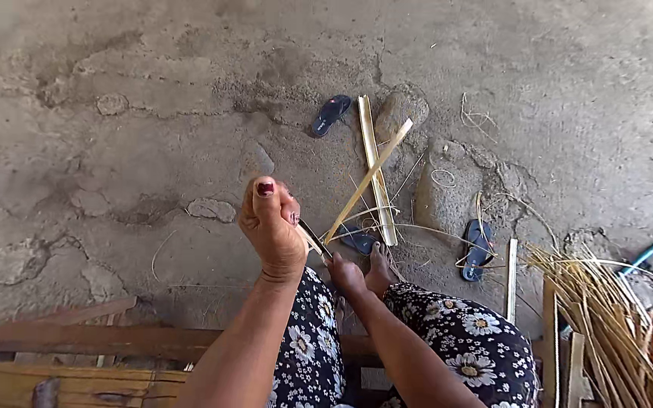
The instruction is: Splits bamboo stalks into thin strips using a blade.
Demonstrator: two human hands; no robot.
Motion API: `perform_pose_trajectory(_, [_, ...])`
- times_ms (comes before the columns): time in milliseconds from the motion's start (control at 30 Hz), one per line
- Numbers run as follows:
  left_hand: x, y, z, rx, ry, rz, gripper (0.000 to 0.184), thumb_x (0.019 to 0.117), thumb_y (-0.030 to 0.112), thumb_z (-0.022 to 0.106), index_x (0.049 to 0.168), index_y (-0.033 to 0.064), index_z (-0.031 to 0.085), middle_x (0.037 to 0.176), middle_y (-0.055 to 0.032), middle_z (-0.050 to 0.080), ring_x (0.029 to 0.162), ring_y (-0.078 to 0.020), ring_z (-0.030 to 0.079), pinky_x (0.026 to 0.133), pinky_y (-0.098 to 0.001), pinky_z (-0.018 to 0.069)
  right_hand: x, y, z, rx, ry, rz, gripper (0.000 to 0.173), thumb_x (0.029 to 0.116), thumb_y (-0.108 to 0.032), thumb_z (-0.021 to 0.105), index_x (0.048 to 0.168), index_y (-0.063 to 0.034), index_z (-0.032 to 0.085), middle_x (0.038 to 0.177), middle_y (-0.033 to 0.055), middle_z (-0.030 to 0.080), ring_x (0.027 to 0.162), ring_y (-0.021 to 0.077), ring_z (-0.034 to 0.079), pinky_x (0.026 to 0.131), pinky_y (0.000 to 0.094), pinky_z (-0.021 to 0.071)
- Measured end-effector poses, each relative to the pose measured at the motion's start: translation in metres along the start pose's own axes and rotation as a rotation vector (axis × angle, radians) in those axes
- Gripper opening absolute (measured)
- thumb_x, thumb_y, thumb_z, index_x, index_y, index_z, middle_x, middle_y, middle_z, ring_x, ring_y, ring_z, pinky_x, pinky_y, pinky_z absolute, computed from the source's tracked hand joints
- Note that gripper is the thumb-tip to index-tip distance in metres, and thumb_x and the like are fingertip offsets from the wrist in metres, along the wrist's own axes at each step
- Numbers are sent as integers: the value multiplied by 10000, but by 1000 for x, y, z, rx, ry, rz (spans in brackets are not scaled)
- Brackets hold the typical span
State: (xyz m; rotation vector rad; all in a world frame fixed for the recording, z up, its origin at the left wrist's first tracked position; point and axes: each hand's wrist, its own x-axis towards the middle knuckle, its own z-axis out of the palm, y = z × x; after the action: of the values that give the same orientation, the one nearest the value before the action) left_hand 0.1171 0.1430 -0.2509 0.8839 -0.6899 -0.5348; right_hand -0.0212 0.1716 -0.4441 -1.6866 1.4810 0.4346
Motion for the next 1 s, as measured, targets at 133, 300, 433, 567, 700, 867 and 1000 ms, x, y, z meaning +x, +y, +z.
perform_pose_trajectory(133, [-1, 2, -1, -9, 0, -6, 391, 1080, 395, 463, 762, 209, 592, 614, 111, 491, 471, 0, 422, 456, -152, 394, -35, -14, -23, 51, 100, -77, 409, 1107, -340, 408, 1286, -21, 592, 1073, 227, 710, 1065, 403, 696, 908, 583, 533])
perform_pose_trajectory(300, [-6, 5, -1, 27, -45, -10, 386, 1085, 430, 444, 788, 220, 573, 626, 112, 480, 485, -2, 431, 468, -155, 403, -22, -1, 3, 17, 159, -112, 416, 1098, -313, 416, 1344, -27, 592, 1055, 240, 722, 1016, 427, 712, 867, 608, 551])
perform_pose_trajectory(433, [3, 4, -5, 1, -10, -27, 401, 1083, 418, 445, 762, 217, 577, 608, 111, 486, 468, -2, 423, 455, -156, 394, -7, -6, -9, -51, -55, 1, 397, 1107, -326, 387, 1348, -61, 559, 1194, 232, 689, 1164, 407, 665, 954, 600, 520])
perform_pose_trajectory(567, [5, 7, -5, 3, -11, -21, 415, 1082, 443, 434, 756, 219, 561, 601, 108, 486, 457, 0, 421, 442, -150, 389, -40, -24, -15, 98, 302, -208, 430, 1091, -329, 441, 1244, 21, 638, 946, 234, 724, 915, 419, 728, 798, 577, 561])
perform_pose_trajectory(700, [-2, 5, 1, 17, -36, -13, 382, 1081, 436, 449, 790, 227, 580, 628, 115, 493, 485, -1, 436, 473, -154, 411, -1, 2, 3, -103, -30, -19, 398, 1106, -269, 365, 1382, -39, 539, 1204, 251, 684, 1148, 429, 670, 941, 618, 527])
perform_pose_trajectory(867, [-8, 7, 1, -12, -117, -53, 378, 1050, 489, 501, 787, 240, 605, 625, 124, 501, 491, 3, 437, 477, -160, 409, -8, 2, -22, 122, -22, 24, 408, 1049, -313, 539, 1349, -41, 584, 1202, 229, 688, 1158, 398, 662, 972, 603, 514])
perform_pose_trajectory(1000, [-7, 56, 38, -63, -530, -57, 367, 987, 580, 554, 918, 227, 627, 702, 126, 545, 589, 5, 504, 555, -170, 451, -55, -26, -79, 507, 156, -29, 358, 1016, -286, 629, 1213, 12, 639, 977, 170, 683, 802, 261, 686, 782, 459, 573])
